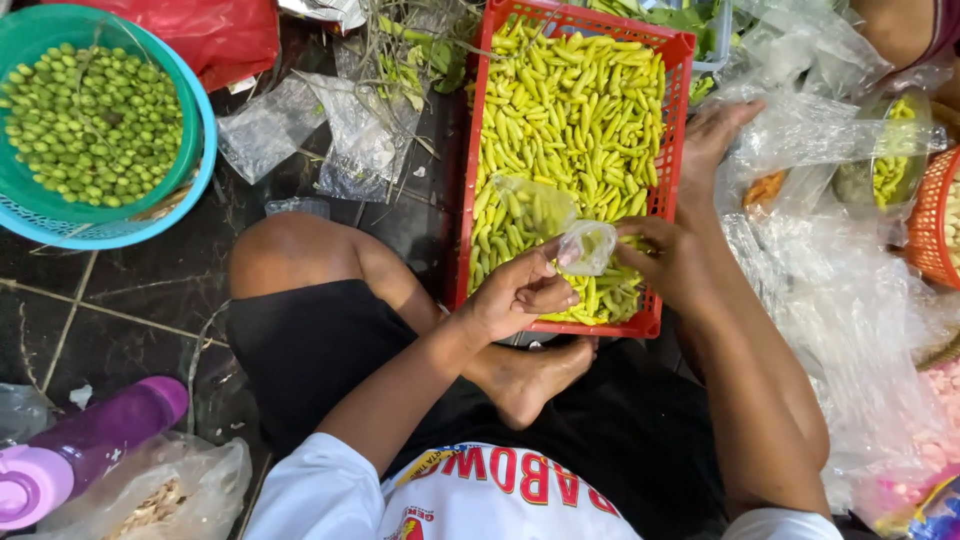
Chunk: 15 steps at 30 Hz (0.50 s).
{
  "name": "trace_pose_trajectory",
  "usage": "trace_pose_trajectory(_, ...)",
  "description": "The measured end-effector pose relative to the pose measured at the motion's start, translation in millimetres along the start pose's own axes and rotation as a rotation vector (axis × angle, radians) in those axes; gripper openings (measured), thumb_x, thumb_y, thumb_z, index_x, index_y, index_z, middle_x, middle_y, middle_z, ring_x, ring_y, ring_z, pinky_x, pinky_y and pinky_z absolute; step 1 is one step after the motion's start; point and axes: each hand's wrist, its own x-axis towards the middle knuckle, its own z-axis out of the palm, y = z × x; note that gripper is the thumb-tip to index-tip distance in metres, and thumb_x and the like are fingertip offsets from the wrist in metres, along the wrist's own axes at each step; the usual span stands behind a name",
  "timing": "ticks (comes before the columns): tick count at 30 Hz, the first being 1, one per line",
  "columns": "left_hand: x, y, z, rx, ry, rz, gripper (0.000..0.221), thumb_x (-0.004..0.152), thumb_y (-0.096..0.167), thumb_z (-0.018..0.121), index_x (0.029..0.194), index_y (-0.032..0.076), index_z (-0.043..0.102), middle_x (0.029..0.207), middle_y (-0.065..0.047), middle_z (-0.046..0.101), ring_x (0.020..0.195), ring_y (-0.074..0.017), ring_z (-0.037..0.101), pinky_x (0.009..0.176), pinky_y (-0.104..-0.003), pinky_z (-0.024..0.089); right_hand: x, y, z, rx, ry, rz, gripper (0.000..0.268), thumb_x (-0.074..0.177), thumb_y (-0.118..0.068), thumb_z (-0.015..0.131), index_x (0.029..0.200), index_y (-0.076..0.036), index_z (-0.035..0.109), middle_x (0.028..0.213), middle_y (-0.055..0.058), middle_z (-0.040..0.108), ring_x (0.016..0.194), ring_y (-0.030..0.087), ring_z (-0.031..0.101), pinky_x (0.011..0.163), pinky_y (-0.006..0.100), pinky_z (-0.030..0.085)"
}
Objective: The person is sitting on the floor, picking up small green peppers from a red plastic crate and packing them into small clear plastic bags.
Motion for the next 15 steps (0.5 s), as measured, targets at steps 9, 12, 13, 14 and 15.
trace_pose_trajectory(9,-1,14,27,0.044,-0.050,-0.025,0.029,0.101,0.019,0.046,0.126,0.011,0.058,0.052,0.008,0.024,0.044,-0.0050,0.020,0.088,-0.024,0.047,-28,-85,-80,0.123,-0.230,-0.022,0.024,0.090,-0.017,0.071,0.111,-0.006,0.076,0.116,0.004,0.078,0.102,0.010,0.071,0.091,0.025,0.058)
trace_pose_trajectory(12,-2,10,27,0.022,-0.041,-0.038,0.037,0.101,0.019,0.046,0.137,0.010,0.055,0.053,0.008,0.025,0.044,-0.0050,0.020,0.084,-0.022,0.045,-23,-79,-66,0.026,-0.242,-0.133,0.026,0.086,-0.020,0.077,0.110,-0.008,0.076,0.106,0.001,0.080,0.087,0.009,0.072,0.080,0.026,0.056)
trace_pose_trajectory(13,-2,10,31,0.004,-0.046,-0.031,0.032,0.100,0.017,0.045,0.130,0.011,0.056,0.053,0.008,0.025,0.043,-0.0046,0.018,0.068,-0.022,0.035,-19,-75,-60,-0.007,-0.233,-0.143,0.026,0.088,-0.022,0.077,0.110,-0.008,0.075,0.104,0.002,0.080,0.086,0.010,0.072,0.079,0.027,0.054)
trace_pose_trajectory(14,-1,11,34,-0.014,-0.052,-0.022,0.027,0.099,0.015,0.045,0.123,0.011,0.057,0.052,0.008,0.025,0.042,-0.0041,0.017,0.053,-0.021,0.024,-15,-72,-54,-0.042,-0.225,-0.156,0.025,0.090,-0.024,0.076,0.110,-0.009,0.074,0.102,0.003,0.079,0.086,0.011,0.072,0.078,0.027,0.053)
trace_pose_trajectory(15,1,9,33,-0.012,-0.055,-0.019,0.027,0.099,0.015,0.045,0.123,0.011,0.057,0.052,0.008,0.025,0.042,-0.0041,0.017,0.053,-0.021,0.024,-12,-71,-47,-0.045,-0.224,-0.160,0.025,0.090,-0.024,0.076,0.110,-0.009,0.074,0.102,0.003,0.079,0.086,0.011,0.072,0.078,0.027,0.053)
